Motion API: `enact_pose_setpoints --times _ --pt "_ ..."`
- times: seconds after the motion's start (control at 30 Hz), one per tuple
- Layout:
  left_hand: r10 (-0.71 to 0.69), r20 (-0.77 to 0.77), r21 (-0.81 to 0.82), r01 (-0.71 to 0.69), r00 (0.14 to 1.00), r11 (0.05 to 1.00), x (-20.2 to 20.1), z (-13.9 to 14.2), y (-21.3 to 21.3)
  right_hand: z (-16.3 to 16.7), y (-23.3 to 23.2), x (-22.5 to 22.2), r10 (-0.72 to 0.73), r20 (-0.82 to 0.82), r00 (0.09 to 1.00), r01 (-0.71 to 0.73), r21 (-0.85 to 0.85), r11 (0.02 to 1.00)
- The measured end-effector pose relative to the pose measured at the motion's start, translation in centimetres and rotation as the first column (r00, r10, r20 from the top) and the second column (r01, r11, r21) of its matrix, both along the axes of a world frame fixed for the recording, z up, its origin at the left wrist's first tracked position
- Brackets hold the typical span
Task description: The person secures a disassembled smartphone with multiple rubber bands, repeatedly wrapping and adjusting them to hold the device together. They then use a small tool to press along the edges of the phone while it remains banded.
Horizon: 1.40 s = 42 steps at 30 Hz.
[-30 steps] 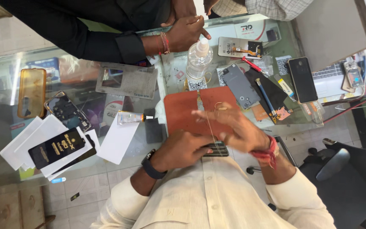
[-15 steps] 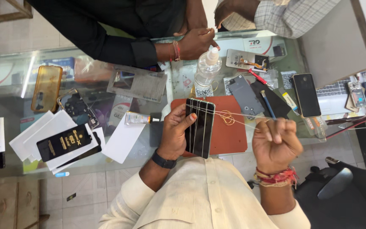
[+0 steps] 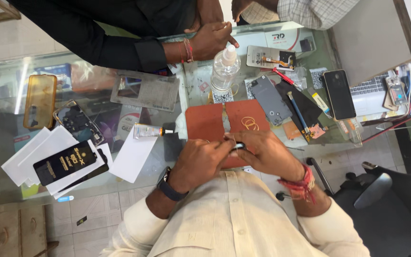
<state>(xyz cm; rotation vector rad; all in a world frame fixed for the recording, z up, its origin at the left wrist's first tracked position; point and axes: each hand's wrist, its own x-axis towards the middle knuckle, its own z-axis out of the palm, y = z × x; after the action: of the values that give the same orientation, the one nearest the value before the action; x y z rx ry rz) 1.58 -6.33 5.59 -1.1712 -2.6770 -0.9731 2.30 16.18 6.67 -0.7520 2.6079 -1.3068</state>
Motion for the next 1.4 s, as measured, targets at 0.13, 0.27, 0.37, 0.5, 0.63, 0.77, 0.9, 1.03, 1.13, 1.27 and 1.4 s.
enact_pose_setpoints --times 0.13,0.27,0.37,0.5,0.63,0.77,0.9,1.03,1.13,1.27,1.4 --pt "0.002 0.097 -0.036 0.002 0.995 0.999 -0.5 -0.2 0.0 0.5 -0.1 -0.4 -0.029 -0.077 0.997 0.043 0.178 0.983" --pt "-0.009 0.13 -0.014 0.011 0.991 1.0 -0.9 -0.4 -0.2 0.0 -0.5 -0.1 -0.053 -0.148 0.988 0.062 0.055 0.997" --pt "0.007 0.228 0.037 -0.016 0.974 0.999 -1.2 -0.3 -0.6 -0.4 -0.5 0.7 -0.118 -0.17 0.978 0.125 0.033 0.992" --pt "-0.009 0.152 0.084 -0.004 0.988 0.996 -1.2 -0.7 -1.5 -1.2 0.1 1.8 -0.18 -0.21 0.961 0.17 -0.062 0.983" --pt "0.067 0.309 -0.051 -0.054 0.949 0.997 -0.5 -2.8 -1.7 -2.5 2.0 2.0 -0.227 0.01 0.974 0.221 -0.276 0.935" --pt "0.123 0.581 0.106 -0.225 0.805 0.969 -0.3 -5.1 -3.1 -4.3 4.1 0.7 -0.504 -0.127 0.854 0.498 -0.079 0.863" --pt "-0.024 0.7 0.417 -0.381 0.714 0.826 0.0 -7.2 -4.1 -6.4 3.9 0.0 -0.433 -0.218 0.874 0.461 0.095 0.882" --pt "-0.233 0.795 0.57 -0.558 0.56 0.603 0.5 -8.8 -3.9 -7.9 3.3 -0.7 -0.318 -0.425 0.848 0.43 0.199 0.88" --pt "-0.361 0.795 0.606 -0.634 0.487 0.48 0.6 -9.4 -3.3 -8.6 3.3 -0.9 -0.342 -0.45 0.825 0.426 0.096 0.9" --pt "-0.432 0.808 0.58 -0.671 0.4 0.463 0.7 -9.5 -2.4 -9.2 3.8 -1.1 -0.55 -0.074 0.832 0.538 -0.131 0.832" --pt "-0.503 0.79 0.582 -0.685 0.351 0.438 0.3 -9.3 -1.1 -9.5 3.4 -0.7 -0.52 0.508 0.686 0.689 -0.226 0.689"
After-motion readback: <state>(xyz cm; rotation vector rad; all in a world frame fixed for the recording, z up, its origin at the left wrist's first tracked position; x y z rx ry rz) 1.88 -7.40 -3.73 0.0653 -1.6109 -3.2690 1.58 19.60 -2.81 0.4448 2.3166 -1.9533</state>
